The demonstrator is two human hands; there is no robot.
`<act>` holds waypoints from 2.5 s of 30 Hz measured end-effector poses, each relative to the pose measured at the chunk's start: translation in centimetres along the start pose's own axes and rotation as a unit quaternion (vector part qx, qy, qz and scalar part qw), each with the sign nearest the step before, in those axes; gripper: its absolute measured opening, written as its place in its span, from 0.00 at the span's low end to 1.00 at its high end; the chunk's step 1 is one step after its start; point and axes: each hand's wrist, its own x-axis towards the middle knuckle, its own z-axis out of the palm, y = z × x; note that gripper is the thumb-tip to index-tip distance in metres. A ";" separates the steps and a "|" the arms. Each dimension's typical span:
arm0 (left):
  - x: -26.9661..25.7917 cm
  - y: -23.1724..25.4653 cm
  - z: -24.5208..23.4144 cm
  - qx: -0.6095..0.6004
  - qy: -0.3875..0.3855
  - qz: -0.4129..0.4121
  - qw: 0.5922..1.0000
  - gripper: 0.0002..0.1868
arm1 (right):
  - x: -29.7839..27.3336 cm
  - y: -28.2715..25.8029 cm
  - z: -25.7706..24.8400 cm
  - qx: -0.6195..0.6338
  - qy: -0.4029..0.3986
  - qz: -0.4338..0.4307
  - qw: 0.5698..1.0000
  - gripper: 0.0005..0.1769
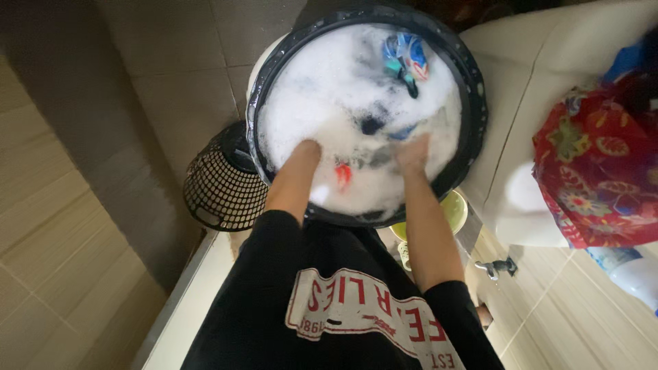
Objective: The person hand washes multiple garments in a black basin filled with soapy water. They use a green scrub brush to agitate and scrub the clothes, repeatedly lifting and submerging items to clean them.
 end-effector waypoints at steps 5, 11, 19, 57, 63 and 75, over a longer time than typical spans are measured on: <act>-3.7 -2.2 0.6 -0.072 0.041 0.023 0.996 0.58 | -4.5 -3.0 -4.1 0.210 0.001 -0.044 0.977 0.16; -11.8 -4.0 2.9 -0.161 0.204 0.200 0.945 0.58 | -17.2 -12.8 -7.1 0.413 -0.168 -0.045 0.894 0.15; -9.8 -7.9 2.0 -0.110 0.234 0.376 0.890 0.47 | -25.4 -17.7 -15.3 0.526 -0.199 -0.325 0.760 0.18; -6.4 -0.9 6.6 0.182 0.217 0.038 0.958 0.27 | -2.3 -4.8 -3.9 0.266 -0.085 -0.093 0.956 0.16; -6.1 -2.1 15.4 0.361 0.100 0.429 0.822 0.26 | -12.2 -2.9 -12.4 0.552 -0.186 0.083 0.808 0.11; 0.1 8.2 15.2 0.365 -0.002 0.199 0.909 0.14 | -13.3 1.0 -11.6 0.579 -0.144 0.139 0.791 0.12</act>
